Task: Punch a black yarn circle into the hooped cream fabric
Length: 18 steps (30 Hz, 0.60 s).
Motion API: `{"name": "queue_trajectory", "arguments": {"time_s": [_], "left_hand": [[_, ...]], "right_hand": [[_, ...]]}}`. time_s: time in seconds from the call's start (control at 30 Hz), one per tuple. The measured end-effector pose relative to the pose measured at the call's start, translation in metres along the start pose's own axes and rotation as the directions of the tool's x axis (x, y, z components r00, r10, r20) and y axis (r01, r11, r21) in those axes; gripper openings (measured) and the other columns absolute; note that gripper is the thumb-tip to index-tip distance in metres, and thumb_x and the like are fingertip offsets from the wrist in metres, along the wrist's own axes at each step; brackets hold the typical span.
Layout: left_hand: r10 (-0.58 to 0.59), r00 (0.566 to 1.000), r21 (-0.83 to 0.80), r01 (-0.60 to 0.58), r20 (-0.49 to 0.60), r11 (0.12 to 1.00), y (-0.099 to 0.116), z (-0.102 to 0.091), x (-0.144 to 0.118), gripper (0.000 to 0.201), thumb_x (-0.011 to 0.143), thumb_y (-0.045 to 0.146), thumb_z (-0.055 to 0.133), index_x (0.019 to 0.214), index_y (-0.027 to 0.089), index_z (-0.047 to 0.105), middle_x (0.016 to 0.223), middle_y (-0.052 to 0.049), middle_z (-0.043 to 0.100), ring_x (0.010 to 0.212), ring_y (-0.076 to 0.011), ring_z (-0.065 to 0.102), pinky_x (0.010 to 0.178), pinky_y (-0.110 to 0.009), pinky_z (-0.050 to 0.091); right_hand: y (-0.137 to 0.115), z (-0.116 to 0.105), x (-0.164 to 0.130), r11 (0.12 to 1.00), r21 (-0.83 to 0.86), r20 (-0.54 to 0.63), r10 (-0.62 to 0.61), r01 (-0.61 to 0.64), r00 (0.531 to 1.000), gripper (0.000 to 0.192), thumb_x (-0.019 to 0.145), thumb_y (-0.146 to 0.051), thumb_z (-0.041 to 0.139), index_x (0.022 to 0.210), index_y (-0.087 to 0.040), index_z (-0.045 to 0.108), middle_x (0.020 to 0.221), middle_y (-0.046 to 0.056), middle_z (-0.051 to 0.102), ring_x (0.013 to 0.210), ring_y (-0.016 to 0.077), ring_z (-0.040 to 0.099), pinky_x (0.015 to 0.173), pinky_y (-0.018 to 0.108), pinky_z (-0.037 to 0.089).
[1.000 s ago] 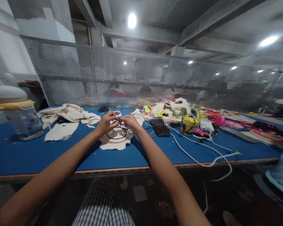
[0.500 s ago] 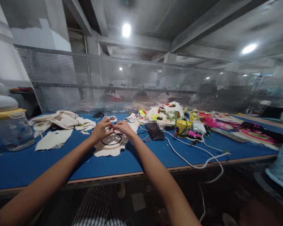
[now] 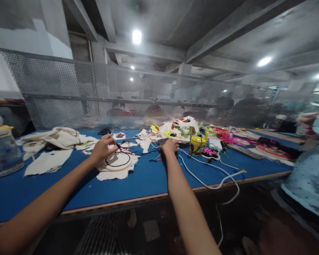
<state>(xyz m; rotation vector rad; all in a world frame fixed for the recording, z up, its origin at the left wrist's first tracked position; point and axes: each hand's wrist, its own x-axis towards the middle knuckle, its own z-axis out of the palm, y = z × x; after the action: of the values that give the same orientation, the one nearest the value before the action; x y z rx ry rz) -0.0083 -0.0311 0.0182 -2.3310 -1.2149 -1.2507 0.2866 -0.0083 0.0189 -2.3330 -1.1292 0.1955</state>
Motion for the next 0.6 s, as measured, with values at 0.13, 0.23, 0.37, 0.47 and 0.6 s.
{"name": "queue_trajectory", "arguments": {"time_s": [0.13,0.23,0.37,0.47,0.6], "left_hand": [[0.016,1.000,0.019,-0.016,0.001,1.000,0.0019,-0.0018,-0.0006,0.008,0.072,0.017,0.053,0.065,0.019,0.052,0.072,0.000,0.049,0.068,-0.0153,0.052,0.066,-0.027,0.041],[0.016,1.000,0.029,-0.016,0.003,0.999,0.0021,-0.0022,-0.0011,0.009,0.073,0.019,0.053,0.064,0.019,0.051,0.073,-0.001,0.050,0.067,-0.0150,0.051,0.064,-0.027,0.040],[0.013,1.000,0.037,-0.014,0.014,0.999,0.0021,-0.0017,-0.0017,0.009,0.073,0.020,0.053,0.064,0.019,0.052,0.074,-0.001,0.051,0.068,-0.0160,0.052,0.064,-0.027,0.040],[0.010,1.000,0.042,-0.011,0.024,0.999,0.0030,-0.0019,-0.0020,0.008,0.073,0.019,0.053,0.065,0.019,0.053,0.074,-0.002,0.051,0.071,-0.0169,0.053,0.065,-0.028,0.040],[-0.013,1.000,0.069,0.011,0.028,0.998,0.0052,-0.0028,-0.0022,0.009,0.073,0.018,0.053,0.063,0.020,0.053,0.074,-0.001,0.051,0.068,-0.0164,0.053,0.063,-0.027,0.040]], "right_hand": [[-0.0051,0.0021,-0.0017,0.998,-0.046,0.059,-0.028,0.031,0.998,0.093,0.057,-0.035,0.081,0.135,-0.018,0.034,0.141,0.022,0.029,0.128,0.0361,0.037,0.099,0.049,0.037],[-0.0060,0.0014,-0.0006,0.997,-0.053,0.079,-0.056,0.060,0.995,0.090,0.058,-0.029,0.080,0.135,-0.020,0.033,0.140,0.018,0.033,0.128,0.0353,0.037,0.098,0.051,0.037],[-0.0048,0.0007,-0.0007,0.996,-0.037,0.072,-0.082,0.085,0.994,0.093,0.057,-0.026,0.079,0.137,-0.021,0.030,0.140,0.019,0.034,0.129,0.0346,0.038,0.097,0.050,0.039],[-0.0046,-0.0003,-0.0022,0.996,-0.022,0.069,-0.085,0.086,0.994,0.100,0.057,-0.025,0.079,0.140,-0.022,0.025,0.141,0.019,0.034,0.129,0.0350,0.038,0.098,0.051,0.039],[-0.0053,-0.0022,-0.0040,0.997,-0.022,0.093,-0.071,0.074,0.993,0.104,0.059,-0.024,0.078,0.144,-0.028,0.018,0.145,0.017,0.029,0.129,0.0372,0.038,0.099,0.052,0.037]]}}
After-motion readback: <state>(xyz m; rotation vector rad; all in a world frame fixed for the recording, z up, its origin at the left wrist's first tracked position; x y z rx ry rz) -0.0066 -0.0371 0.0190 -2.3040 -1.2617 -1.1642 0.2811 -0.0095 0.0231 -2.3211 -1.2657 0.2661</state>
